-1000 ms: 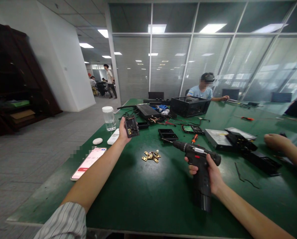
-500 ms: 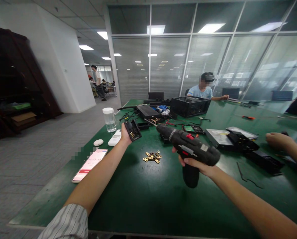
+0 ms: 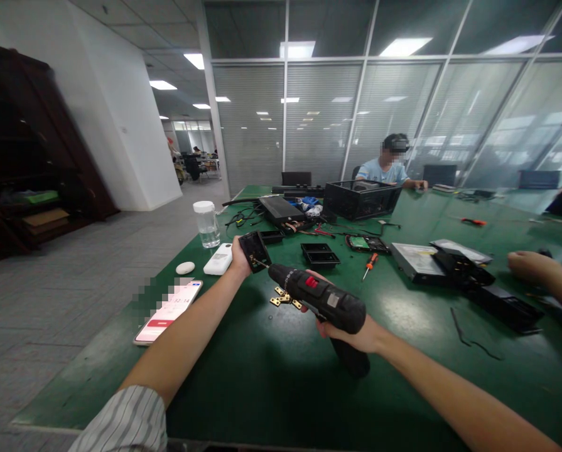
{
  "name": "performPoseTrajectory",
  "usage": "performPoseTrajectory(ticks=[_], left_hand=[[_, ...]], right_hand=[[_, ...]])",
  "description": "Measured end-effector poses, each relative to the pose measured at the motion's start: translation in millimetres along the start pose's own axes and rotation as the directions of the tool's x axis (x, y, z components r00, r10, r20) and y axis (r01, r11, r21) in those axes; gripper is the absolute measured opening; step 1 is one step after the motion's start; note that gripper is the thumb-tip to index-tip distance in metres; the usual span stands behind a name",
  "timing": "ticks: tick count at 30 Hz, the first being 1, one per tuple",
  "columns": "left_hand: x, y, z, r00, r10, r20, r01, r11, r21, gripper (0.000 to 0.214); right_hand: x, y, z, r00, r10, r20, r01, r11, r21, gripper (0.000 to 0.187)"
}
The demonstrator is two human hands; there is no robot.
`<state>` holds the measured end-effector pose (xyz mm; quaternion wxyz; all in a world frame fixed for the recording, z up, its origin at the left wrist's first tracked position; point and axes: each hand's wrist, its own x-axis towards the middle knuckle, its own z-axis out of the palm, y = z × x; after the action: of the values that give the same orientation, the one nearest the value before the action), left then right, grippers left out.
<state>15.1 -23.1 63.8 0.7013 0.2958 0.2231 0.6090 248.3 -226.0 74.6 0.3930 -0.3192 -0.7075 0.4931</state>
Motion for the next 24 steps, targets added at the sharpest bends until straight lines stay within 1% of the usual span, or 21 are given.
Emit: performPoseTrajectory(ticks=[4, 8, 16, 20, 24], left_hand=[[-0.5, -1.7, 6.5, 0.998, 0.035, -0.055, -0.035, 0.999, 0.009, 0.040], [-1.2, -2.2, 10.5, 0.994, 0.043, -0.105, -0.038, 0.998, 0.043, 0.040], [0.6, -5.3, 8.3, 0.995, 0.069, -0.076, -0.071, 0.997, -0.028, 0.038], [3.4, -7.0, 5.9, 0.995, 0.079, -0.064, -0.086, 0.991, -0.106, 0.036], [6.4, -9.5, 4.5, 0.992, 0.071, -0.103, -0.086, 0.985, -0.150, 0.033]], right_hand=[[5.0, -5.8, 4.1, 1.000, 0.022, -0.015, -0.022, 0.999, -0.043, 0.098], [4.5, -7.4, 4.9, 1.000, 0.003, -0.024, -0.004, 0.999, -0.047, 0.097], [4.0, -4.6, 4.1, 1.000, -0.001, -0.024, 0.000, 0.998, -0.065, 0.096], [4.0, -4.7, 4.5, 0.999, 0.025, -0.034, -0.027, 0.998, -0.054, 0.096], [5.6, -9.0, 6.6, 0.997, 0.062, -0.048, -0.064, 0.997, -0.050, 0.096]])
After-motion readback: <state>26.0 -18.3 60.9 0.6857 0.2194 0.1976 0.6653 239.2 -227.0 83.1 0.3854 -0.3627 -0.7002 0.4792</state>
